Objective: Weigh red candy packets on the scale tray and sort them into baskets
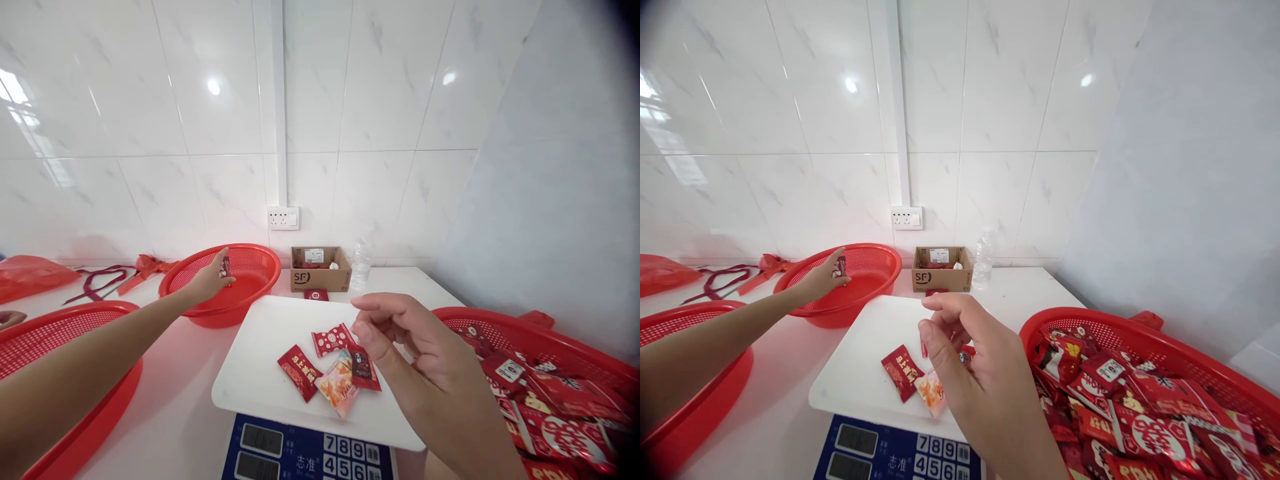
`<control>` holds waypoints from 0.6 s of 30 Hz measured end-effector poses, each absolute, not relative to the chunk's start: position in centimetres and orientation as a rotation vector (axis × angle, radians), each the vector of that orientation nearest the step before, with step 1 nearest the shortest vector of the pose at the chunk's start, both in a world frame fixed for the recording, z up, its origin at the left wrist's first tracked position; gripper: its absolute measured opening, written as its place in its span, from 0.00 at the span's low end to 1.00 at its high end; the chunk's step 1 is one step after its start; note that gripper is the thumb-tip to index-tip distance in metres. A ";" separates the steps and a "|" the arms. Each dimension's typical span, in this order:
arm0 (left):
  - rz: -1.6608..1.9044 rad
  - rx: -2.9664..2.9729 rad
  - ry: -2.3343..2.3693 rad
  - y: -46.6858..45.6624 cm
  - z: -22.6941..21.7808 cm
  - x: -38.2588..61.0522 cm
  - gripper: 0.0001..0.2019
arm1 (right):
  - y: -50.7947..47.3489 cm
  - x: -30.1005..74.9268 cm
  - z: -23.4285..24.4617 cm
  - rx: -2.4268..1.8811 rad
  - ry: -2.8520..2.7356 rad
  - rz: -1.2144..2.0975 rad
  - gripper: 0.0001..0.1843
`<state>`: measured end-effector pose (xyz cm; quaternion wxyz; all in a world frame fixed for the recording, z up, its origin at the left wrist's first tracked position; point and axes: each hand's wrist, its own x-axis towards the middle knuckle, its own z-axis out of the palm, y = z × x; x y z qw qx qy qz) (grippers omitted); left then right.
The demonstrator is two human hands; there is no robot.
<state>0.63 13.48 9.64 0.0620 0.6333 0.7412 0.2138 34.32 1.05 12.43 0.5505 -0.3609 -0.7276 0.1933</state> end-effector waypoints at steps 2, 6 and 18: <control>0.620 1.913 2.271 13.9 9.4 -0.1 0.38 | 1.1 34.4 12.4 -0.859 -1.723 0.459 0.07; 0.622 1.948 2.311 14.2 9.1 -0.6 0.35 | 1.0 34.5 12.5 -0.858 -1.716 0.465 0.06; 0.440 2.419 1.566 9.3 6.5 9.5 0.32 | 1.0 34.4 12.5 -0.878 -1.663 0.455 0.06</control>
